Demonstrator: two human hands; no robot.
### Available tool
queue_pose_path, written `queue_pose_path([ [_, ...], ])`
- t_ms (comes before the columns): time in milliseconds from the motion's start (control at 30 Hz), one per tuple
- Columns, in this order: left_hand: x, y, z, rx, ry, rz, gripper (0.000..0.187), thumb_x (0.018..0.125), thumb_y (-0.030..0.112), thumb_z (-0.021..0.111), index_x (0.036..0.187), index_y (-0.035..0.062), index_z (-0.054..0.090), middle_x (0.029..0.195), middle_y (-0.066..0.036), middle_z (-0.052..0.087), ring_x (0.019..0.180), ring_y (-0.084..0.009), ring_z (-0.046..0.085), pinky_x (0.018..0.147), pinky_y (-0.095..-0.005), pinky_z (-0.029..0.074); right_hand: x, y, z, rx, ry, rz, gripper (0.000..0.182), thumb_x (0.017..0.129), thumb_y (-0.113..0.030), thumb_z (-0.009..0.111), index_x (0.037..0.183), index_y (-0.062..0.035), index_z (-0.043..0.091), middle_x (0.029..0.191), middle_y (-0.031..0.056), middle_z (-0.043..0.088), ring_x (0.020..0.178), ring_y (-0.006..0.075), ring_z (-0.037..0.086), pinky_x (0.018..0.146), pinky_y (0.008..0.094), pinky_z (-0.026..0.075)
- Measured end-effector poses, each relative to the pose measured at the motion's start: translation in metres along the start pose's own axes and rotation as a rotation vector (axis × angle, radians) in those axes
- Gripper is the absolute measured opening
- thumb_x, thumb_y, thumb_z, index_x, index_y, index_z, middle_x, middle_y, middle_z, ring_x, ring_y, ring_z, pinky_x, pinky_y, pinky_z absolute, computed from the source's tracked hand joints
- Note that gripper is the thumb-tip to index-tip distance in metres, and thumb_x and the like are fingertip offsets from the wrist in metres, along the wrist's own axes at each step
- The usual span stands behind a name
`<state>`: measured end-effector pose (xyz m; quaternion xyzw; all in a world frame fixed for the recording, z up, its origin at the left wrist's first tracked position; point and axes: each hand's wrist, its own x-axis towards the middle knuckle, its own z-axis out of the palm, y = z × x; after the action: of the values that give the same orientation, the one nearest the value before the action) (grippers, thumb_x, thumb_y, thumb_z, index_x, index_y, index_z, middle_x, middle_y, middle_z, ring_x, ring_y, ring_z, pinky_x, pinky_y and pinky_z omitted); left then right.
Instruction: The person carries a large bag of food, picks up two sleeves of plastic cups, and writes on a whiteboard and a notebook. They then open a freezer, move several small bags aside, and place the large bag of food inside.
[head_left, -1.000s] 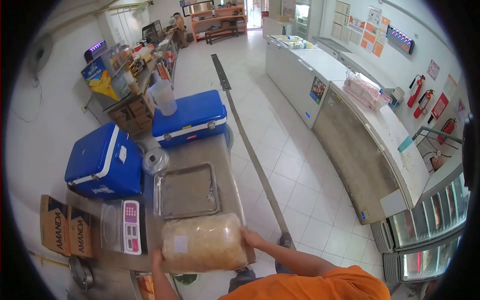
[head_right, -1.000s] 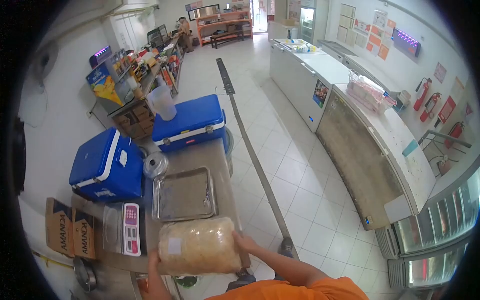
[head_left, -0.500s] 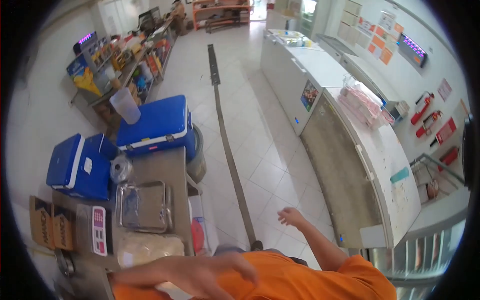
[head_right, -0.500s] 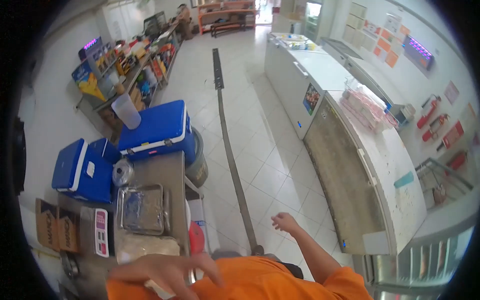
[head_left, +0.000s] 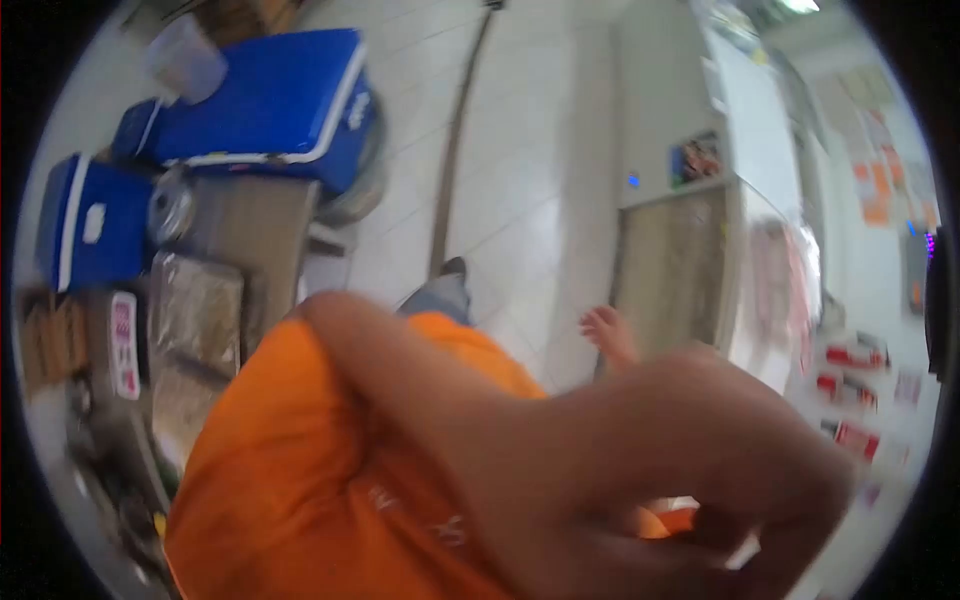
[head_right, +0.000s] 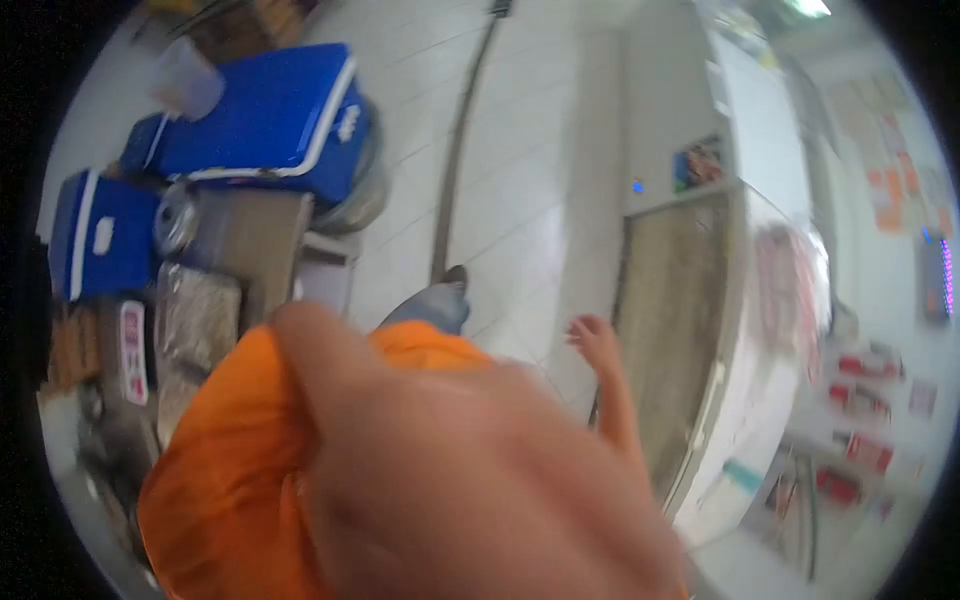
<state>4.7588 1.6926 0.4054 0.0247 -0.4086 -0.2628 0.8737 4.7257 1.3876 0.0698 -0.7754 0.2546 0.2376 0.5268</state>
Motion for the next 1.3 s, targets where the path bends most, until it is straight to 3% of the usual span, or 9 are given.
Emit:
queue_pose_path([
  [100, 0.074, 0.005, -0.049, -0.189, -0.025, 0.110, 0.018, 0.090, 0.017, 0.068, 0.090, -0.0008, 0.063, 0.083, -0.008, 0.065, 0.069, -0.0134, 0.062, 0.061, -0.0237, 0.049, 0.062, 0.063, -0.058, 0.567, -0.035, 0.062, 0.018, 0.096, -0.021, 0.059, 0.099, -0.0035, 0.057, 0.084, 0.0085, 0.064, 0.075, 0.0162, 0.063, 0.060, 0.0280, 0.050],
  [400, 0.240, 0.034, -0.259, -0.453, 0.102, -0.327, 0.023, 0.085, 0.017, 0.075, 0.088, -0.0013, 0.062, 0.084, -0.008, 0.066, 0.071, -0.0126, 0.063, 0.063, -0.0244, 0.051, 0.142, 0.100, -0.093, 0.055, 0.124, 0.515, 0.028, 0.094, -0.028, 0.060, 0.105, -0.0021, 0.060, 0.088, 0.0108, 0.070, 0.070, 0.0202, 0.068, 0.056, 0.0351, 0.051],
  [567, 0.336, 0.052, -0.405, -0.081, 0.022, -0.168, 0.018, 0.088, 0.016, 0.072, 0.088, -0.0009, 0.065, 0.085, -0.010, 0.068, 0.072, -0.0160, 0.064, 0.063, -0.0328, 0.054, 0.284, 0.167, -0.117, -0.573, -0.539, 0.505, 0.020, 0.092, -0.020, 0.058, 0.098, -0.0022, 0.062, 0.089, 0.0092, 0.070, 0.068, 0.0227, 0.066, 0.058, 0.0339, 0.052],
  [700, 0.387, 0.097, -0.533, 1.046, -0.079, -0.784, 0.023, 0.086, 0.026, 0.072, 0.095, 0.0066, 0.064, 0.095, -0.008, 0.066, 0.087, -0.0262, 0.063, 0.082, -0.0359, 0.050, 0.436, 0.004, -0.180, -0.049, -0.301, 0.547, 0.017, 0.092, -0.019, 0.057, 0.099, -0.0046, 0.062, 0.091, 0.0087, 0.070, 0.071, 0.0222, 0.067, 0.059, 0.0332, 0.052],
  [833, 0.372, 0.144, -0.676, 1.424, 0.540, -1.078, 0.016, 0.087, 0.018, 0.069, 0.092, 0.0042, 0.062, 0.093, -0.005, 0.066, 0.094, -0.0183, 0.064, 0.083, -0.0339, 0.049, 0.586, -0.190, -0.244, 0.655, -0.138, 0.387, 0.015, 0.093, -0.019, 0.055, 0.099, -0.0070, 0.063, 0.092, 0.0083, 0.070, 0.074, 0.0217, 0.067, 0.060, 0.0325, 0.052],
  [967, 0.353, 0.170, -0.803, 1.384, 0.941, -0.862, 0.011, 0.089, 0.012, 0.066, 0.093, 0.0034, 0.061, 0.093, -0.004, 0.067, 0.088, -0.0140, 0.064, 0.080, -0.0288, 0.049, 0.766, -0.293, -0.339, 0.807, -0.415, -0.057, 0.021, 0.097, -0.030, 0.053, 0.104, -0.0107, 0.057, 0.091, 0.0037, 0.060, 0.084, 0.0181, 0.060, 0.070, 0.0322, 0.049],
  [1000, 0.367, 0.174, -0.835, 1.392, 1.050, -0.816, 0.010, 0.090, 0.011, 0.066, 0.093, 0.0036, 0.060, 0.093, -0.004, 0.067, 0.087, -0.0129, 0.064, 0.079, -0.0268, 0.049, 0.776, -0.370, -0.341, 1.025, 0.005, 0.002, 0.032, 0.096, -0.033, 0.054, 0.114, -0.0061, 0.057, 0.111, 0.0101, 0.065, 0.098, 0.0196, 0.061, 0.079, 0.0352, 0.048],
  [1200, 0.535, 0.179, -1.037, 1.209, 0.999, -0.699, 0.009, 0.090, 0.011, 0.066, 0.094, 0.0061, 0.060, 0.089, -0.001, 0.066, 0.086, -0.0104, 0.062, 0.076, -0.0256, 0.048, 0.899, -0.607, -0.508, 1.075, 0.071, -0.304, 0.033, 0.096, -0.033, 0.059, 0.109, -0.0027, 0.058, 0.103, 0.0107, 0.067, 0.088, 0.0218, 0.064, 0.077, 0.0355, 0.050],
  [1300, 0.654, 0.167, -1.114, 1.223, 0.810, -0.679, 0.013, 0.089, 0.014, 0.069, 0.097, 0.0061, 0.061, 0.090, -0.001, 0.065, 0.088, -0.0120, 0.062, 0.078, -0.0277, 0.048, 0.933, -0.673, -0.578, 0.853, 0.850, -0.219, 0.049, 0.088, -0.045, 0.067, 0.109, -0.0010, 0.057, 0.094, 0.0116, 0.066, 0.068, 0.0162, 0.062, 0.062, 0.0314, 0.047],
])
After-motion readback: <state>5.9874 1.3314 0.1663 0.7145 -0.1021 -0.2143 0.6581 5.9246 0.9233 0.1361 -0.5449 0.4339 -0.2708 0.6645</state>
